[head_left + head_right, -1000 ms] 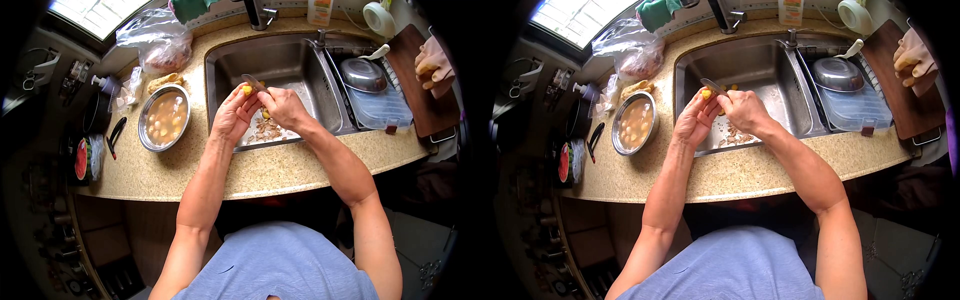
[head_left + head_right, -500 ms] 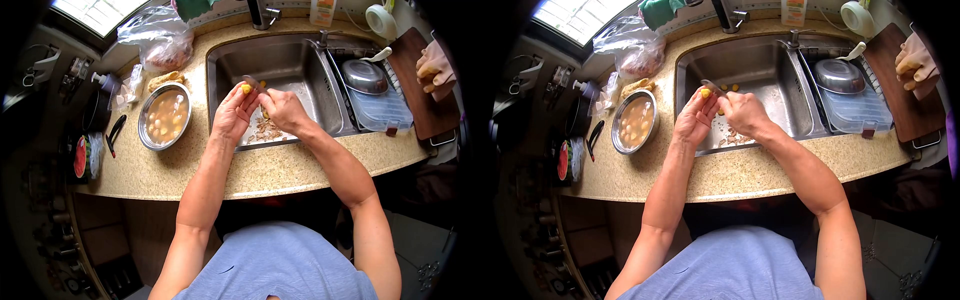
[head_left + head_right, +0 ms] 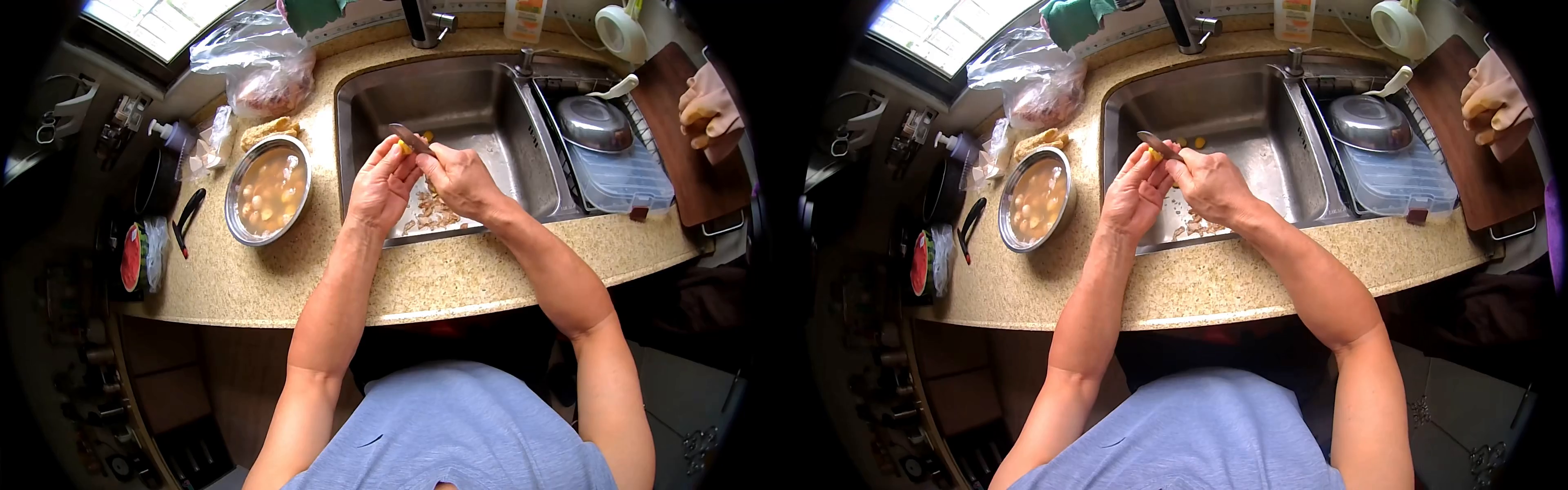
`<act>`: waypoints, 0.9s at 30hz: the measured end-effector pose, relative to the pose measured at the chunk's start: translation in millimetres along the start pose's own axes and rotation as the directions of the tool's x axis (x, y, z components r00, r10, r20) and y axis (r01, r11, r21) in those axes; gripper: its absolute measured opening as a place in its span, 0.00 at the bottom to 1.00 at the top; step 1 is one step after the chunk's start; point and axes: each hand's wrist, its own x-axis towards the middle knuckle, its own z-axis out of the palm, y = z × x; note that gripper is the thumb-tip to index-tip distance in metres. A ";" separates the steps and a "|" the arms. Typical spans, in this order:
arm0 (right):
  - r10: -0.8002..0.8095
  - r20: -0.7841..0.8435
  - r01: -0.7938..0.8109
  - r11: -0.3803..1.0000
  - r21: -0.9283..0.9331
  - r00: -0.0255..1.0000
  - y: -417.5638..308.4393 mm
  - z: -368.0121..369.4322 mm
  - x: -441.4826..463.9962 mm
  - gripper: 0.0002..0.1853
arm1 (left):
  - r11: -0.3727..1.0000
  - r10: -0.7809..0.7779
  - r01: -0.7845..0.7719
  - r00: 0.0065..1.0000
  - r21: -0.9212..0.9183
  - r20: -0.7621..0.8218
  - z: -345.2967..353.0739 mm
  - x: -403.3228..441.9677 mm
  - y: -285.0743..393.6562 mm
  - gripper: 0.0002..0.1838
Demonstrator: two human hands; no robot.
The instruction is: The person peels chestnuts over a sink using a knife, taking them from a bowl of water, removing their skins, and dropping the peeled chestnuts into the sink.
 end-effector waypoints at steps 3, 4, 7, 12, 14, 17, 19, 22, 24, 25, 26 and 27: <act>0.022 -0.028 -0.023 0.999 -0.031 0.999 9.2 1.0 2.9 0.17 | 0.997 -0.028 0.032 0.998 -0.068 0.061 -1.9 -1.4 -2.0 0.11; 0.021 -0.028 -0.022 0.999 -0.032 0.999 10.1 1.5 2.9 0.17 | 1.000 -0.019 0.020 0.999 -0.007 0.025 -1.7 -1.4 -3.0 0.11; 0.004 -0.037 -0.005 1.000 -0.019 0.999 10.1 2.3 3.0 0.17 | 0.991 0.018 -0.014 0.999 0.136 -0.029 1.8 -2.3 -6.0 0.11; -0.033 -0.080 0.045 0.986 0.157 0.996 8.0 3.3 2.7 0.17 | 0.958 0.037 -0.018 0.997 0.287 -0.062 6.4 -4.2 -7.6 0.13; -0.002 -0.067 0.014 0.986 0.167 0.998 6.0 -0.3 2.6 0.17 | 0.953 -0.029 0.036 0.999 0.301 -0.028 2.4 -4.6 -6.8 0.16; 0.045 -0.021 -0.040 0.980 0.193 0.999 0.8 -5.3 3.4 0.17 | 0.995 0.073 -0.073 0.997 0.075 0.000 11.6 -4.8 0.7 0.17; 0.081 0.041 -0.086 0.985 0.151 0.996 -3.2 -6.9 1.9 0.18 | 0.995 0.075 -0.078 0.995 0.054 0.060 9.6 -4.8 3.8 0.17; 0.047 0.075 -0.051 0.997 0.050 0.996 -4.3 -6.8 0.4 0.18 | 0.997 0.067 -0.072 0.985 0.026 0.157 6.6 -4.2 4.1 0.17; 0.044 0.055 -0.044 0.999 0.009 0.998 0.0 -9.0 2.7 0.18 | 0.995 0.090 -0.094 0.988 0.029 0.124 1.6 -2.8 2.1 0.18; 0.046 0.042 -0.045 0.999 -0.012 0.998 2.9 -9.2 3.5 0.18 | 0.995 0.086 -0.091 0.988 0.031 0.126 0.7 -2.8 1.5 0.18; 0.047 0.026 -0.046 0.998 -0.031 0.999 4.3 -9.8 4.0 0.19 | 0.996 0.081 -0.086 0.989 0.033 0.121 0.1 -2.0 1.6 0.17; 0.045 0.021 -0.045 0.999 -0.030 0.999 3.2 -10.2 3.3 0.19 | 0.996 0.080 -0.084 0.990 0.034 0.116 5.1 -2.3 3.4 0.17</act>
